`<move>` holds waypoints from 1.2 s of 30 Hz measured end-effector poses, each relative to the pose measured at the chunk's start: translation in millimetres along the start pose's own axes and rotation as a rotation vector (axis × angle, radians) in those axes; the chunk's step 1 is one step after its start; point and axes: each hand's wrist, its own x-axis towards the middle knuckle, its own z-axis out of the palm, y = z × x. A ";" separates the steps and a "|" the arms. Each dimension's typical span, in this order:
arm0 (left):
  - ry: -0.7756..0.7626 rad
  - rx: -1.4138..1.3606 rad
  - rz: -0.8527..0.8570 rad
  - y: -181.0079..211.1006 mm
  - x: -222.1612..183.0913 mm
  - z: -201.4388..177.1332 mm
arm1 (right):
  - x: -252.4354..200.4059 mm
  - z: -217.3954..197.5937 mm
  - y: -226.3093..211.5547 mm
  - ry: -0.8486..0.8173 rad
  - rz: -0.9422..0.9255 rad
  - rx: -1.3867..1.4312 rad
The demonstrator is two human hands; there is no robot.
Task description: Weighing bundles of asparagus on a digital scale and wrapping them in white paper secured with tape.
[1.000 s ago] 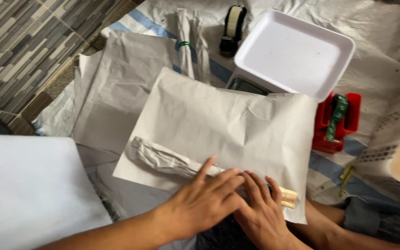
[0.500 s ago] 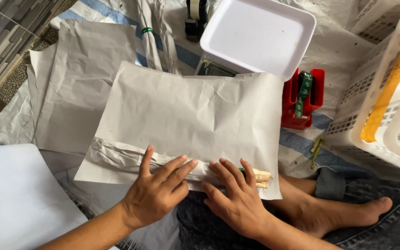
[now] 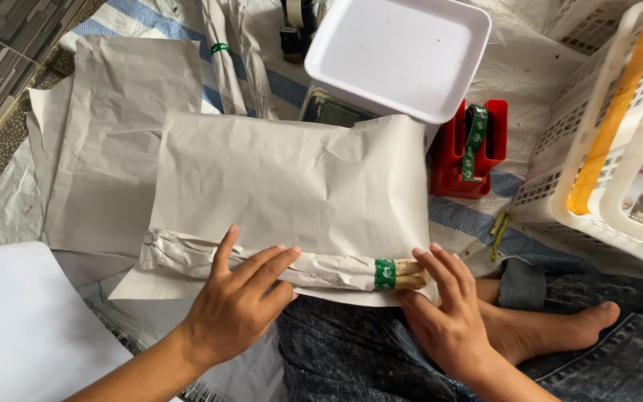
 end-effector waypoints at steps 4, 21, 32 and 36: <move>-0.018 -0.017 -0.024 -1.3 2.0 -2.2 | 3.6 -9.3 2.9 0.044 0.075 0.094; 0.038 -0.137 -0.078 -5.4 11.9 -11.0 | -11.7 -37.5 65.9 -0.019 0.268 0.361; 0.036 -0.128 -0.034 -2.6 11.5 -11.3 | 8.7 -36.6 87.5 0.048 0.165 0.383; 0.032 -0.180 -0.036 0.0 9.1 -9.9 | 27.4 -43.8 87.9 0.181 0.895 0.832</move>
